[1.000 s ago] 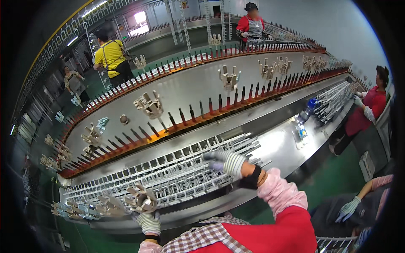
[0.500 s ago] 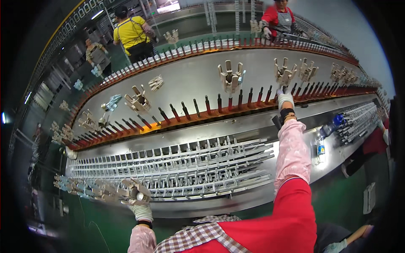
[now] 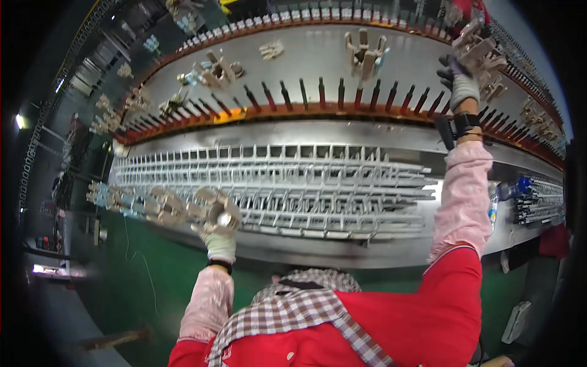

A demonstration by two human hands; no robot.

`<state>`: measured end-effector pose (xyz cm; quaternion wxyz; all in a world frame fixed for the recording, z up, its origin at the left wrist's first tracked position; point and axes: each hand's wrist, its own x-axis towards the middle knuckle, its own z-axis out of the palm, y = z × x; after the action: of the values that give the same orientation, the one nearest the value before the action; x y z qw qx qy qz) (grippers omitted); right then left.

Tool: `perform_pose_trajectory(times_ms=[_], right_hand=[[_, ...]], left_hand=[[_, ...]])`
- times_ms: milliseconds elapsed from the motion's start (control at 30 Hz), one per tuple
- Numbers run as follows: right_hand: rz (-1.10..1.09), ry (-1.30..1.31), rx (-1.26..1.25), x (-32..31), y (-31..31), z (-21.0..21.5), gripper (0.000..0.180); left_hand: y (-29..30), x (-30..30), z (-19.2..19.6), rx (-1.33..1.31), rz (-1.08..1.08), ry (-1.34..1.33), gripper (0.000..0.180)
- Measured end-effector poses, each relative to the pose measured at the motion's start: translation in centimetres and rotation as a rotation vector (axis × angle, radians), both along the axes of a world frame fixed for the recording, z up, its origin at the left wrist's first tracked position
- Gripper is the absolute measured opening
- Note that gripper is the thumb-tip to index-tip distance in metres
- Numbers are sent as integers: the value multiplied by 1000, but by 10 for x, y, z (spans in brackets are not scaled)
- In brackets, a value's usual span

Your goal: Placing and sorting small molded components onto a circular assembly line track.

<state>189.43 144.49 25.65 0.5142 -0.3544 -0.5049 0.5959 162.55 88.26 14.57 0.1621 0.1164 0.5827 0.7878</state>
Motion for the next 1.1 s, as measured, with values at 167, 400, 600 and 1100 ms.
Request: perform_pose_trajectory(times_ms=[167,400,600,1100], right_hand=[[-67,-1161,1142,8,-30,-124,29],[576,-1058,468,-49,-378,-57,29],[279,-698,629,-73,-429,-134,20],[462,-1021,347,-88,-434,-174,31]], left_hand=[[-34,-59,-52,-258,-194,89,63],[-42,-22,-33,-1544,-27,828,53],[-42,-19,-7,-1642,54,1166,59],[-41,6,30,-1593,-36,1190,38]])
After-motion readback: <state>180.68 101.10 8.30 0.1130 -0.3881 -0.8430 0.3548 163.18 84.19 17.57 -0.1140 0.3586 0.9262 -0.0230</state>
